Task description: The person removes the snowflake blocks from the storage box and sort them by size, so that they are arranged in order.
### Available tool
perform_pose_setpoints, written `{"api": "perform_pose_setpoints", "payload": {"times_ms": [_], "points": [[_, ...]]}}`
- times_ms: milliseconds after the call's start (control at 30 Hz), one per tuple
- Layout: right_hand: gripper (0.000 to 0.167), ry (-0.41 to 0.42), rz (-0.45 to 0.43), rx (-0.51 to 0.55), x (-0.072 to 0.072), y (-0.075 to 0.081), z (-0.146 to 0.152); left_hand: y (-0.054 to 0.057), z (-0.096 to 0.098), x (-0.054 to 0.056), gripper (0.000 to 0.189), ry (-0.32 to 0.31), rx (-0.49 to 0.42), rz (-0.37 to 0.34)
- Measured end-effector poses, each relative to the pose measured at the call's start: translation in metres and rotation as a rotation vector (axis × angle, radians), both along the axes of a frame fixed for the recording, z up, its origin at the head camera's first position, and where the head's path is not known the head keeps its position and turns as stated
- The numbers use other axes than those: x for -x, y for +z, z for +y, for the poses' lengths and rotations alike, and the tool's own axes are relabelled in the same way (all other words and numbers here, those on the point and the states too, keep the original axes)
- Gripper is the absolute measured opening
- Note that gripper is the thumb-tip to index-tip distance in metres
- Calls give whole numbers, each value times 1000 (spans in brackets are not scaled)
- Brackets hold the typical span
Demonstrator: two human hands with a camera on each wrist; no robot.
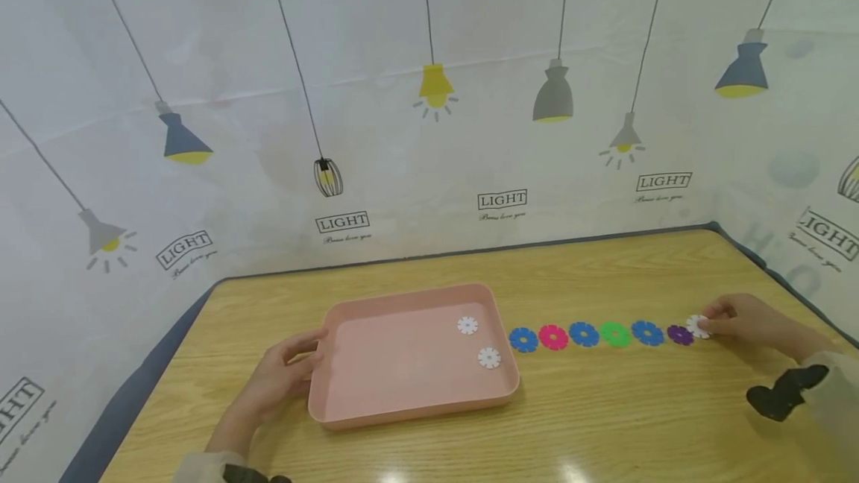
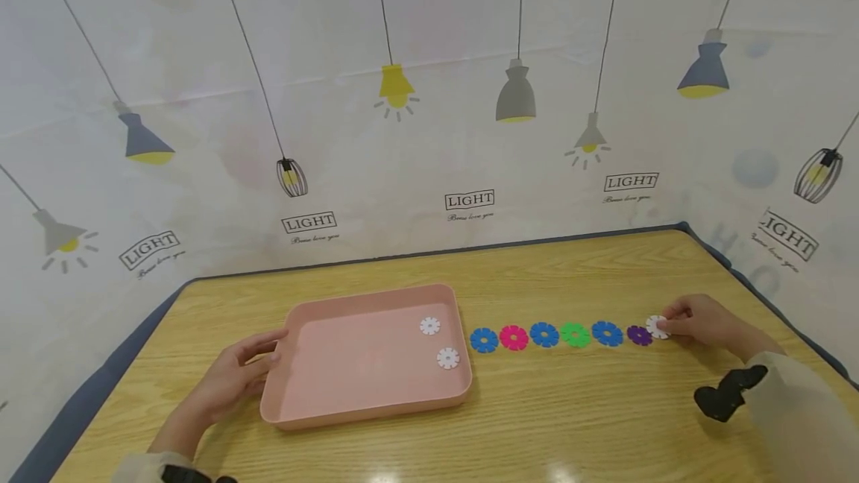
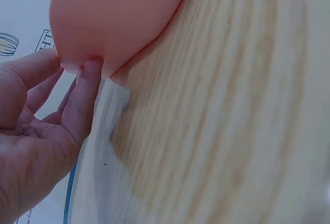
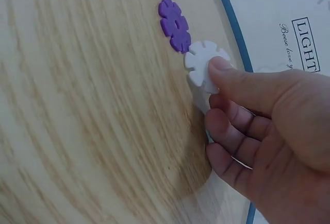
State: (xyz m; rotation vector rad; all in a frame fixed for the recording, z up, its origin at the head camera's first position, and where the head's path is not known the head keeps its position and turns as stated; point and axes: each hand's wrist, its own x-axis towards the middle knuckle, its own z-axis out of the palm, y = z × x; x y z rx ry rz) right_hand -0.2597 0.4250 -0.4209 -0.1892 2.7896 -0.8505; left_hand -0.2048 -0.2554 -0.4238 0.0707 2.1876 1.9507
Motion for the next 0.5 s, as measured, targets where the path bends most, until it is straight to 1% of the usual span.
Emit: {"api": "perform_pose_setpoints", "payload": {"times_ms": [300,500], "points": [[43,-66,-61,47,1,-2,7,1,0,-1,50,0,-3,-7],[52,-103,-90,56,-2,0,10,1,-1,0,50,1,4,-6]]}}
